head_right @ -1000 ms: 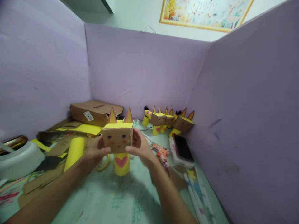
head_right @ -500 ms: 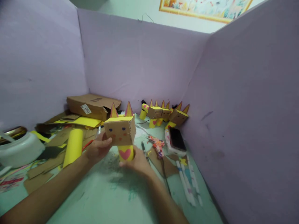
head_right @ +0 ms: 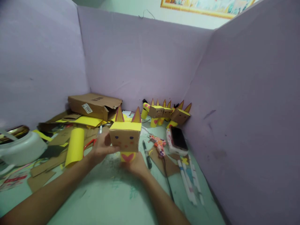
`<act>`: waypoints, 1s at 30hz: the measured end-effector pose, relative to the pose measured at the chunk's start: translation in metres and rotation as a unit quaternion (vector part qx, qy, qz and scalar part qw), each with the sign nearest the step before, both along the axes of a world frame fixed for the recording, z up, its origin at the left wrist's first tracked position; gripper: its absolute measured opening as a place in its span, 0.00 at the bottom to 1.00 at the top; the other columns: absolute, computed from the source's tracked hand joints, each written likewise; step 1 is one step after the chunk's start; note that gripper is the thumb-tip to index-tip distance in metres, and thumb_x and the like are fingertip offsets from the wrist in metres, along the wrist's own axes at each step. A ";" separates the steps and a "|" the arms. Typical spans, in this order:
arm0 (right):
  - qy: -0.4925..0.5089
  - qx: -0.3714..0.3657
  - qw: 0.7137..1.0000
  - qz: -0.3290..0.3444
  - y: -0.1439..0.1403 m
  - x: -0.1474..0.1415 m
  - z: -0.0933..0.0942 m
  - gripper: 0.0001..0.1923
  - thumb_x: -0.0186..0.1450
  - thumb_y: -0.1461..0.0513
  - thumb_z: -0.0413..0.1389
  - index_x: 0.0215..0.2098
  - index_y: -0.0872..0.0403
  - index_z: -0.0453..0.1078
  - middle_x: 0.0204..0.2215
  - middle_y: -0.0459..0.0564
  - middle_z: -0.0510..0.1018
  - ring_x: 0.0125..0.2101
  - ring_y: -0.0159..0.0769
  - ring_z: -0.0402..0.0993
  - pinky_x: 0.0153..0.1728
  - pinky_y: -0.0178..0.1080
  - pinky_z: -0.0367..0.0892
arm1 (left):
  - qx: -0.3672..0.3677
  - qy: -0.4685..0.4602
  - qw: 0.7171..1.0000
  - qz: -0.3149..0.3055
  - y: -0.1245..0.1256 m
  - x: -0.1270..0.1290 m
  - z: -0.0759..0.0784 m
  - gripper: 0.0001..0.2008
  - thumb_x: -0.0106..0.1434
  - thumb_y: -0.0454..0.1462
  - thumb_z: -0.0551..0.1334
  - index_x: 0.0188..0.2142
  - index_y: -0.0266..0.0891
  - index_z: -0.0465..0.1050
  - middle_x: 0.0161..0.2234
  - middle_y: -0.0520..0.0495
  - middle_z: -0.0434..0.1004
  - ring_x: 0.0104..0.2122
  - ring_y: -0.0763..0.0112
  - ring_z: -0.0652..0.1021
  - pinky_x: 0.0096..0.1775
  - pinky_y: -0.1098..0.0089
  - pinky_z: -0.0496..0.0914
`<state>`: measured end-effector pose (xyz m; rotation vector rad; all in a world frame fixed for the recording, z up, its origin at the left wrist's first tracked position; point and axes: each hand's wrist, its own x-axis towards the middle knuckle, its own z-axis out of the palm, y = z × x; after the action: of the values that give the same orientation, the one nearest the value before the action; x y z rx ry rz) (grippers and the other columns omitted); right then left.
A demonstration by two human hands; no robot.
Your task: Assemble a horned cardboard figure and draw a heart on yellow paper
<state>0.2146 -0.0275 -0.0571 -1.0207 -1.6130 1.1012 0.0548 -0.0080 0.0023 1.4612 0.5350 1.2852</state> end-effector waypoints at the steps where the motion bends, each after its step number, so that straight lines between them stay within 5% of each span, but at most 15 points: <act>1: 0.000 0.007 1.000 -0.007 0.000 -0.001 -0.002 0.15 0.43 0.69 0.59 0.30 0.53 0.70 0.27 0.43 0.75 0.27 0.33 0.67 0.29 0.34 0.64 | 0.018 0.023 1.000 0.011 -0.001 0.000 0.000 0.31 0.42 0.32 0.69 0.48 0.36 0.67 0.46 0.40 0.74 0.50 0.49 0.68 0.48 0.60 0.64; 17: -0.009 0.027 0.996 -0.080 0.004 -0.010 -0.014 0.16 0.44 0.70 0.58 0.33 0.55 0.70 0.31 0.48 0.77 0.29 0.38 0.71 0.30 0.37 0.67 | 0.130 0.158 0.974 0.102 -0.006 -0.002 0.005 0.31 0.45 0.36 0.68 0.51 0.34 0.65 0.47 0.40 0.73 0.46 0.54 0.72 0.47 0.61 0.65; 25: 0.022 -0.016 0.998 -0.050 0.002 -0.010 -0.010 0.15 0.43 0.71 0.60 0.30 0.56 0.70 0.24 0.44 0.76 0.25 0.34 0.69 0.26 0.34 0.65 | 0.044 0.076 0.994 0.066 0.001 -0.006 0.003 0.29 0.41 0.32 0.69 0.46 0.35 0.71 0.44 0.42 0.75 0.45 0.53 0.72 0.46 0.61 0.66; 30: 0.090 -0.031 0.995 -0.012 0.001 -0.001 0.000 0.32 0.38 0.67 0.67 0.42 0.54 0.68 0.38 0.49 0.77 0.37 0.41 0.73 0.38 0.40 0.68 | 0.002 -0.004 0.998 0.069 0.014 -0.011 0.006 0.21 0.47 0.35 0.66 0.43 0.37 0.71 0.42 0.45 0.77 0.41 0.56 0.75 0.41 0.62 0.69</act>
<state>0.2139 -0.0269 -0.0570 -0.9488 -1.4272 1.1976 0.0435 0.0059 0.0084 1.4421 0.6379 1.3993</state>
